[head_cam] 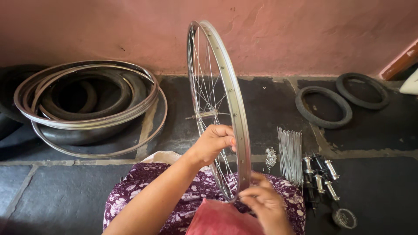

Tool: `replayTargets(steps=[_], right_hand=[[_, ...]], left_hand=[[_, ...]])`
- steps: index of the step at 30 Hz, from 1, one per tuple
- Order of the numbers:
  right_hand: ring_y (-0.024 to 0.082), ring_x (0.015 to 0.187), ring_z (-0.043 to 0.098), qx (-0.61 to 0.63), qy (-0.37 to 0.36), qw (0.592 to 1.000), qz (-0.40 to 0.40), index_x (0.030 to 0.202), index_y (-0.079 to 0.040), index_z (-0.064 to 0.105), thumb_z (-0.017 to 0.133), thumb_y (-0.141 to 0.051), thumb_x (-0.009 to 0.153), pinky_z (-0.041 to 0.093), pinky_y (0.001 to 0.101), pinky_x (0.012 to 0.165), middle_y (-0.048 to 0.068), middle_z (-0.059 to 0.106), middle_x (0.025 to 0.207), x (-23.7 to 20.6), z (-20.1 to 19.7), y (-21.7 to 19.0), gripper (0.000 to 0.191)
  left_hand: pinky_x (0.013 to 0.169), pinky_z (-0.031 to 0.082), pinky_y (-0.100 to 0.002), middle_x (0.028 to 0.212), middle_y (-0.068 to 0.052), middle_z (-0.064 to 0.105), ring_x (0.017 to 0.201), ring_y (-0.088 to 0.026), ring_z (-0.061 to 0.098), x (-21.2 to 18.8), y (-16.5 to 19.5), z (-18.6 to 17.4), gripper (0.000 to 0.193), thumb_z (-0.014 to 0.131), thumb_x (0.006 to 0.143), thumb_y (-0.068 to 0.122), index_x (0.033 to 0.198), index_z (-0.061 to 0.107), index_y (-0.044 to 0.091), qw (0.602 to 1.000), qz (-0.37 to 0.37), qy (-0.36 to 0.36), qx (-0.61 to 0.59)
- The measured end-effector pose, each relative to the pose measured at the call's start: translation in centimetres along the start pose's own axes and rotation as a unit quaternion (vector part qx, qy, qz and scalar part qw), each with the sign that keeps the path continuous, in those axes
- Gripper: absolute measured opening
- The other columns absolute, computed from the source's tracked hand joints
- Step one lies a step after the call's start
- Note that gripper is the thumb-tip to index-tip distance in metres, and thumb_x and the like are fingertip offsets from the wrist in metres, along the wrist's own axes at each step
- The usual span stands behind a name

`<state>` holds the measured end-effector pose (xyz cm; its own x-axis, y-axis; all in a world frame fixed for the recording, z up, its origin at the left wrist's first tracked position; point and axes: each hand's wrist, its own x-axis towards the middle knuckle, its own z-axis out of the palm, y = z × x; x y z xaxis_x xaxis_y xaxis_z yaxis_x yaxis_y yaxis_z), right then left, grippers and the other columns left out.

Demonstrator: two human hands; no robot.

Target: The person is lacing a bicycle wheel by inserting spokes through the hub and rim. They hold the wheel with one hand and use the other to thread each spoke into place, working around the circumference of the wheel.

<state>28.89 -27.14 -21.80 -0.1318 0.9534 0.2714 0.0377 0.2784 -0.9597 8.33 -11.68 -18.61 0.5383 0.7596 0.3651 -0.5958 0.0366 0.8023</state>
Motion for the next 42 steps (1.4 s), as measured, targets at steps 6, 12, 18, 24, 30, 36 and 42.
replayTargets(steps=[6,12,18,24,30,36,42], right_hand=[[0.012,0.086,0.069,-0.245,0.173,0.943,-0.148,0.106,-0.002,0.074,0.072,0.005,0.09,0.055,0.024,0.076,0.006,0.072,0.1,3.0,-2.0,-8.3,0.018],[0.015,0.09,0.071,-0.254,0.191,0.919,-0.232,0.111,0.001,0.069,0.073,0.005,0.091,0.059,0.0268,0.08,0.008,0.072,0.101,7.2,1.6,-11.5,0.02],[0.02,0.085,0.07,-0.354,0.182,0.874,-0.28,0.104,-0.001,0.073,0.076,0.006,0.089,0.055,0.0276,0.072,0.011,0.069,0.104,8.5,3.1,-12.5,0.017],[0.021,0.095,0.066,-0.35,0.184,0.866,-0.306,0.105,-0.001,0.073,0.077,0.004,0.09,0.056,0.0296,0.079,0.011,0.062,0.116,8.8,3.5,-12.3,0.017],[0.024,0.094,0.067,-0.377,0.197,0.842,-0.331,0.103,-0.001,0.072,0.079,0.005,0.087,0.055,0.0333,0.08,0.012,0.065,0.112,9.7,3.9,-11.6,0.018],[0.03,0.1,0.069,-0.46,0.185,0.773,-0.396,0.108,0.005,0.072,0.075,0.012,0.086,0.057,0.0376,0.085,0.012,0.067,0.111,8.9,4.4,-11.5,0.023],[0.029,0.098,0.07,-0.487,0.165,0.756,-0.406,0.105,0.005,0.071,0.077,0.011,0.087,0.058,0.0379,0.083,0.011,0.067,0.111,9.1,4.3,-11.6,0.02]], left_hand=[[0.092,0.053,-0.032,0.099,-0.004,0.074,0.094,-0.013,0.067,0.1,-0.7,0.0,0.018,0.073,0.098,0.019,0.1,0.075,0.001,1.0,-0.023,-0.01,0.008],[0.093,0.053,-0.031,0.102,-0.004,0.074,0.096,-0.012,0.067,0.4,-1.1,0.6,0.015,0.072,0.1,0.015,0.105,0.072,0.001,1.0,-0.001,0.017,-0.007],[0.094,0.053,-0.03,0.104,-0.003,0.074,0.098,-0.011,0.066,0.2,-0.8,1.0,0.013,0.071,0.1,0.014,0.107,0.072,0.002,0.999,0.007,0.018,-0.031],[0.095,0.052,-0.028,0.105,-0.001,0.073,0.1,-0.009,0.065,0.4,-1.1,1.4,0.013,0.071,0.101,0.014,0.108,0.072,0.003,0.999,0.017,0.023,-0.014],[0.092,0.052,-0.028,0.104,-0.001,0.073,0.098,-0.009,0.065,0.5,-1.2,1.5,0.013,0.071,0.101,0.014,0.108,0.072,0.003,0.999,0.013,0.03,-0.026],[0.091,0.052,-0.028,0.103,-0.001,0.073,0.098,-0.009,0.065,0.1,-1.4,1.7,0.012,0.071,0.101,0.013,0.108,0.072,0.003,0.999,0.006,0.041,-0.026],[0.093,0.053,-0.028,0.104,-0.001,0.074,0.097,-0.01,0.066,0.3,-1.3,1.3,0.014,0.071,0.1,0.013,0.109,0.073,0.003,0.999,0.005,0.041,-0.035]])
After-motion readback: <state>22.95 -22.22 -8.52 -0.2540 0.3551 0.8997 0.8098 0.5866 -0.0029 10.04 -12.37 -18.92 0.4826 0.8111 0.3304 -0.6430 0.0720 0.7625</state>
